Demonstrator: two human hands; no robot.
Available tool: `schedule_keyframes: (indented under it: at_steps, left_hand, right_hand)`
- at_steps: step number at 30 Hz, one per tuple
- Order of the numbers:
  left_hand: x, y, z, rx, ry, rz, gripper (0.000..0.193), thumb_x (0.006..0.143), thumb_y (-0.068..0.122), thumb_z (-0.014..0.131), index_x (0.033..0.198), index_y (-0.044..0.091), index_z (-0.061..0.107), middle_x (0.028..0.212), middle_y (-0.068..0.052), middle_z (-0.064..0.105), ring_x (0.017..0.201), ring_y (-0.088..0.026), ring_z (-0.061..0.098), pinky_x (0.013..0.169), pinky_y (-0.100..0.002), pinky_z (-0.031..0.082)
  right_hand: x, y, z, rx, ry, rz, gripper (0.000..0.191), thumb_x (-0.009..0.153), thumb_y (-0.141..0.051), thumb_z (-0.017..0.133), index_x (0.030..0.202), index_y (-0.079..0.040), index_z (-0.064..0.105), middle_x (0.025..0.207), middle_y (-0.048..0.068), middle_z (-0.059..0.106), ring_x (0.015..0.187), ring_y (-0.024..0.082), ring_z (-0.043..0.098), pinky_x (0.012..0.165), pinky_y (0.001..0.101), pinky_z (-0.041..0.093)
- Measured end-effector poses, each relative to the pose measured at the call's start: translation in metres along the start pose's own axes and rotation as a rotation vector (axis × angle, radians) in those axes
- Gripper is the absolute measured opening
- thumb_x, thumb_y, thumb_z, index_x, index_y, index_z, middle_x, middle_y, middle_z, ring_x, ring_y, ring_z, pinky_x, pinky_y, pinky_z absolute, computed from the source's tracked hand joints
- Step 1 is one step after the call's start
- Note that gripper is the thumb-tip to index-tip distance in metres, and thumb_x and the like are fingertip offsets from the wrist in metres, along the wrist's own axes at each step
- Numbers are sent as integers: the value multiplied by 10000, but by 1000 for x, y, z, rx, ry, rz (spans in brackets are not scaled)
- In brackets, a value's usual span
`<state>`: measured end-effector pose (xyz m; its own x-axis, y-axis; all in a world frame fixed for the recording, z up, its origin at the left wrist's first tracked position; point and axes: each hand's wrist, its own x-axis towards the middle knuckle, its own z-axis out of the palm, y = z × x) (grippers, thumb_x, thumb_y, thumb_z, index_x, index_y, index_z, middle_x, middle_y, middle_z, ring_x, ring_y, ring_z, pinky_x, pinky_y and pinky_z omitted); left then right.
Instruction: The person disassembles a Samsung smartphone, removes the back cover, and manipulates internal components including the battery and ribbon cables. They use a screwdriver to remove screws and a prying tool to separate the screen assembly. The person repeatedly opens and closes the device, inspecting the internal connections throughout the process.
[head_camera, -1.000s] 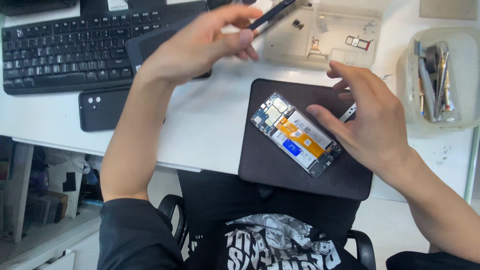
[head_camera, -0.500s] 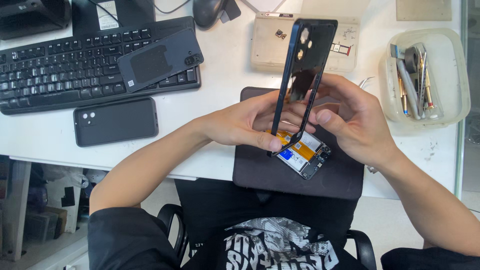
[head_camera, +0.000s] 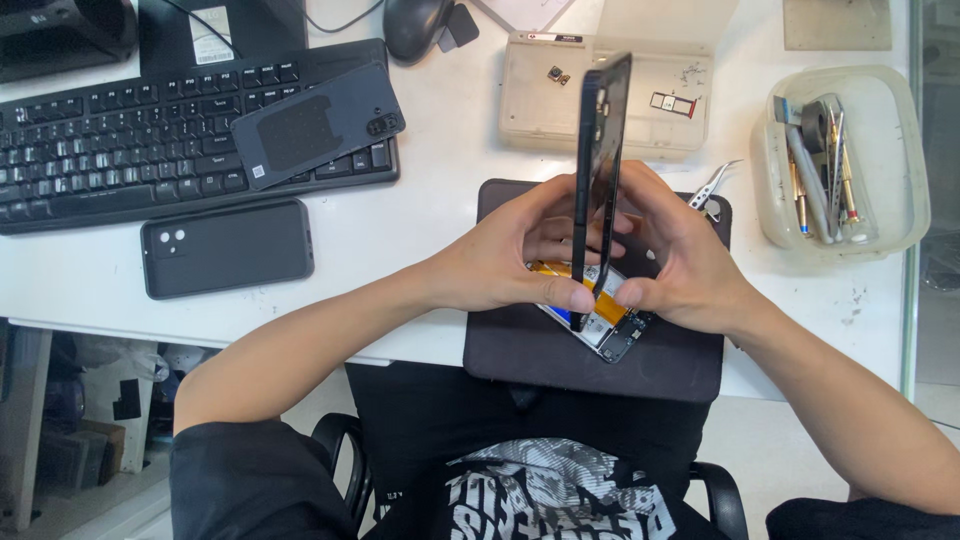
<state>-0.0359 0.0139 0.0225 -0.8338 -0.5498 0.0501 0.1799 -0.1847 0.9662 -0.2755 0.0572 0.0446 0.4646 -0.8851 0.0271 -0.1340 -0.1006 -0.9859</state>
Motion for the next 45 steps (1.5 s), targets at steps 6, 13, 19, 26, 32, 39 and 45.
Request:
schedule_keyframes:
  at_steps: [6, 13, 19, 26, 32, 39, 45]
  left_hand:
    - [-3, -3, 0, 76, 43, 66, 1145, 803, 389, 912, 1647, 2, 243, 1522, -178, 512, 1380, -269, 594, 1201, -428, 512]
    - [-1, 4, 2, 387, 184, 59, 1011, 773, 479, 871, 1554, 30, 412, 1336, -130, 650, 1214, -229, 689, 1053, -396, 586]
    - [-6, 6, -9, 462, 220, 166, 875, 878, 438, 899, 1515, 34, 456, 1376, -128, 643, 1298, -231, 672, 1129, -378, 564]
    - [-13, 52, -53, 912, 186, 303, 1164, 666, 428, 1017, 1562, 35, 385, 1498, -97, 515, 1335, -262, 573, 1096, -401, 506]
    - [-10, 39, -44, 1266, -173, 273, 1200, 407, 383, 994, 1445, 59, 485, 1435, -145, 511, 1353, -364, 443, 1139, -485, 371]
    - [-12, 17, -51, 1218, -213, 177, 998, 556, 311, 978, 1411, 63, 525, 1387, -108, 552, 1319, -314, 493, 1115, -411, 431]
    - [-20, 11, -49, 1194, -169, 187, 905, 646, 279, 934, 1421, 59, 523, 1341, -120, 573, 1281, -292, 527, 1067, -393, 493]
  right_hand:
    - [1, -3, 6, -131, -37, -86, 1256, 706, -494, 880, 1677, -88, 195, 1564, 107, 349, 1523, 293, 384, 1233, 515, 433]
    - [5, -14, 10, -319, 7, -7, 1169, 693, -239, 888, 1642, -110, 218, 1523, 122, 374, 1467, 282, 412, 1130, 489, 497]
    - [5, -28, 11, -322, 51, -87, 1055, 759, -118, 855, 1635, -104, 267, 1505, 113, 383, 1318, 230, 582, 1145, 430, 529]
    - [-5, -37, 1, -563, 163, -134, 1108, 740, -117, 898, 1635, -83, 245, 1417, 145, 474, 1254, 248, 625, 1113, 405, 574]
    - [-27, -38, -13, -552, 183, -91, 1139, 686, -88, 877, 1628, -53, 238, 1444, 186, 520, 1306, 282, 615, 1116, 439, 564]
    - [-43, -26, -22, -349, 153, -22, 1053, 704, -40, 802, 1600, -41, 250, 1447, 196, 497, 1300, 307, 602, 1107, 457, 533]
    - [-33, -12, -22, -105, 50, 67, 942, 784, -40, 736, 1611, -52, 284, 1448, 200, 549, 1338, 326, 616, 1130, 457, 527]
